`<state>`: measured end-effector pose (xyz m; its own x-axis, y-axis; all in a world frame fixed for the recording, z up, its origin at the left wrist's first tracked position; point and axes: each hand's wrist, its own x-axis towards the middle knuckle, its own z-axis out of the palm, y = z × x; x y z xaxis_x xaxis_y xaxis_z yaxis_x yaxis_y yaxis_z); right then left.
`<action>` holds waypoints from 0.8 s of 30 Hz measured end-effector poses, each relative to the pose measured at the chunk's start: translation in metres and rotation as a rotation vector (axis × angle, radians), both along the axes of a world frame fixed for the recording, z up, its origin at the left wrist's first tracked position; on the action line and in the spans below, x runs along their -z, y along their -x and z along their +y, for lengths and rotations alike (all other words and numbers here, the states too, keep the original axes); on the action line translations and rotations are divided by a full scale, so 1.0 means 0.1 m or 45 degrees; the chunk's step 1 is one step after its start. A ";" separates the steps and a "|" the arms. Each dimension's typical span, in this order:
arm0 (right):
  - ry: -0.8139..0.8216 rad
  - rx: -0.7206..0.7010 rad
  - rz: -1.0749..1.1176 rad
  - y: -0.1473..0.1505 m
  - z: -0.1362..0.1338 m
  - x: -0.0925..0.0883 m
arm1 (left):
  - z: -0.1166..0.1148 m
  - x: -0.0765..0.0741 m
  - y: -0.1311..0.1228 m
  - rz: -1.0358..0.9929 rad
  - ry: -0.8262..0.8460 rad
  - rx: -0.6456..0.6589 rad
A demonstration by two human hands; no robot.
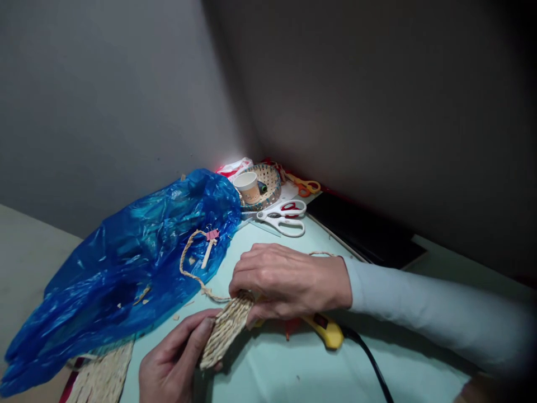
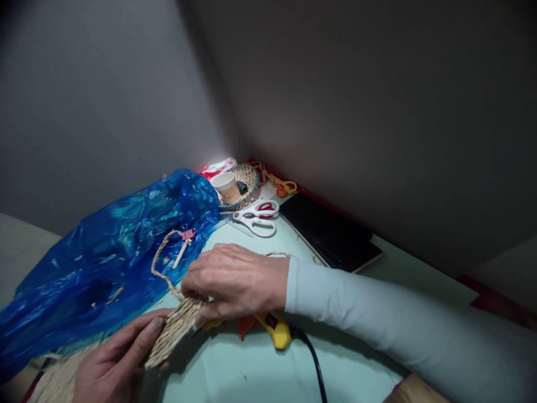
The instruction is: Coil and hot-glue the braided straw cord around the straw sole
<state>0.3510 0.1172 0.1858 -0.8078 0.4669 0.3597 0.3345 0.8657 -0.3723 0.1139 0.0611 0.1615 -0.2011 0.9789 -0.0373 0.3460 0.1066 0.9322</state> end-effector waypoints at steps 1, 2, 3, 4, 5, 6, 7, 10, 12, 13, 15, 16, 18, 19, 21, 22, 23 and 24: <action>-0.004 0.030 0.004 0.01 0.00 0.01 | 0.05 0.01 0.01 -0.136 0.044 0.004; -0.008 0.069 0.009 0.01 -0.01 0.03 | 0.10 0.02 0.01 -0.279 0.084 0.003; -0.011 0.118 0.018 0.03 -0.02 0.05 | 0.16 0.03 0.01 -0.402 0.107 -0.002; -0.011 0.175 0.032 0.04 -0.03 0.07 | 0.20 0.04 0.01 -0.492 0.113 -0.006; -0.004 0.231 0.051 0.07 -0.05 0.09 | 0.23 0.05 0.00 -0.546 0.110 -0.006; 0.006 0.286 0.072 0.09 -0.07 0.12 | 0.24 0.06 -0.01 -0.572 0.101 -0.001; 0.025 0.333 0.093 0.12 -0.10 0.14 | 0.23 0.06 -0.03 -0.581 0.088 0.008; 0.133 0.378 0.134 0.18 -0.21 0.16 | 0.16 0.07 -0.09 -0.596 0.067 0.067; 0.256 0.360 0.165 0.19 -0.26 0.14 | 0.11 0.05 -0.12 -0.619 0.073 0.110; 0.334 0.347 0.187 0.18 -0.26 0.11 | 0.10 0.04 -0.13 -0.633 0.082 0.134; 0.500 0.331 0.243 0.14 -0.24 0.05 | 0.11 0.02 -0.13 -0.655 0.099 0.182; 0.584 0.324 0.273 0.12 -0.22 0.02 | 0.11 0.01 -0.13 -0.660 0.101 0.202; 0.737 0.304 0.337 0.07 -0.16 -0.04 | 0.12 0.00 -0.12 -0.656 0.085 0.232; 0.807 0.300 0.377 0.05 -0.13 -0.07 | 0.12 0.00 -0.12 -0.650 0.073 0.241; 0.943 0.287 0.467 0.02 -0.10 -0.12 | 0.10 0.01 -0.12 -0.637 0.054 0.259; 1.013 0.277 0.513 0.02 -0.10 -0.14 | 0.09 0.01 -0.12 -0.635 0.053 0.271; 1.083 0.265 0.554 0.03 -0.10 -0.16 | 0.07 0.02 -0.13 -0.630 0.055 0.286; 1.156 0.249 0.589 0.05 -0.12 -0.17 | 0.05 0.02 -0.15 -0.618 0.058 0.311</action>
